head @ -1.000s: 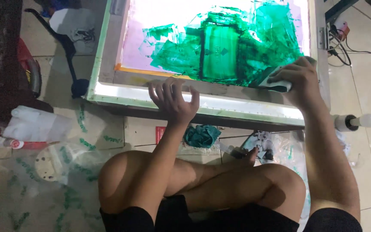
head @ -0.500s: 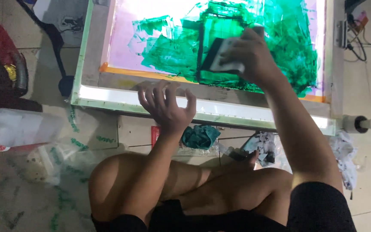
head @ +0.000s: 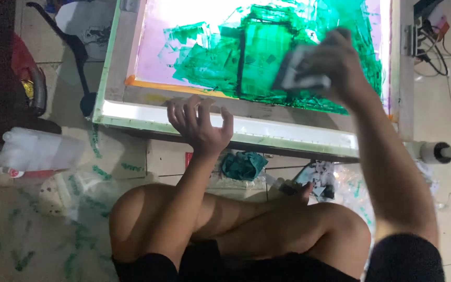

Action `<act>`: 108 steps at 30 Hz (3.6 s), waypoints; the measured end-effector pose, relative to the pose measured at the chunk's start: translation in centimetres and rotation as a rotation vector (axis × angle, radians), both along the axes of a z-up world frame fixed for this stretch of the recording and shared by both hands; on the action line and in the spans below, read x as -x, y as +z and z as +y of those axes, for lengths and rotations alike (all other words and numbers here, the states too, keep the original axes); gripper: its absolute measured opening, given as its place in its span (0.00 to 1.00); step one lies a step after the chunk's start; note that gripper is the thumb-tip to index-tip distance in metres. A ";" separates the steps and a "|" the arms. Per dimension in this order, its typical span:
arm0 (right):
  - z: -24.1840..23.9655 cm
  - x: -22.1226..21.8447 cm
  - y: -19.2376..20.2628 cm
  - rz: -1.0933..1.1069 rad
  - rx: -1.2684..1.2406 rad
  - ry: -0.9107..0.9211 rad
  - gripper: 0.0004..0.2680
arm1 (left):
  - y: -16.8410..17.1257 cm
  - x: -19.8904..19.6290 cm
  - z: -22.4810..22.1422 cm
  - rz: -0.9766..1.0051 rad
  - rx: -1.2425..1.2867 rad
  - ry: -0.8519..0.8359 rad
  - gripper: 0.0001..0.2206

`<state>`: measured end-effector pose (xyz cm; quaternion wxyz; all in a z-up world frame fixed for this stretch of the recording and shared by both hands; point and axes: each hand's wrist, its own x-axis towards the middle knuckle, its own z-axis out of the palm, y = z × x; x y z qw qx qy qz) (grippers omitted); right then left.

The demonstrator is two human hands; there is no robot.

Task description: Spreading green ink on a screen printing frame to prepare for printing on plastic bags.

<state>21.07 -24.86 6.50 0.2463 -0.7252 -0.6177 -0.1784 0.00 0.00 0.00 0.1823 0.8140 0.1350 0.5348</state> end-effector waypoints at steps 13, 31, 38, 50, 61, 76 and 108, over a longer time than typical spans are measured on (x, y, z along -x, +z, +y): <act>5.4 -1.0 -2.2 0.052 0.166 -0.001 0.05 | 0.2 -0.2 -0.2 0.111 0.015 0.015 0.10; 4.8 11.7 3.2 0.012 0.119 -0.565 0.13 | -0.8 0.2 1.0 0.017 -0.075 0.003 0.11; 8.3 10.7 -0.8 -0.200 0.227 -0.736 0.07 | -1.1 -0.2 1.1 0.041 -0.075 0.012 0.11; 13.7 -5.7 -3.6 -0.349 0.270 -0.984 0.04 | -0.3 0.5 0.8 0.118 0.027 -0.013 0.14; 9.1 11.1 3.0 -0.186 0.246 -0.855 0.05 | 0.8 1.3 1.2 0.117 -0.013 -0.003 0.11; 13.4 -11.2 -5.1 -0.396 0.246 -0.945 0.04 | -1.4 -0.3 1.9 0.021 -0.086 -0.011 0.09; 12.8 -0.6 3.4 -0.032 0.533 -1.050 0.09 | 0.7 1.8 1.7 0.085 -0.043 -0.065 0.13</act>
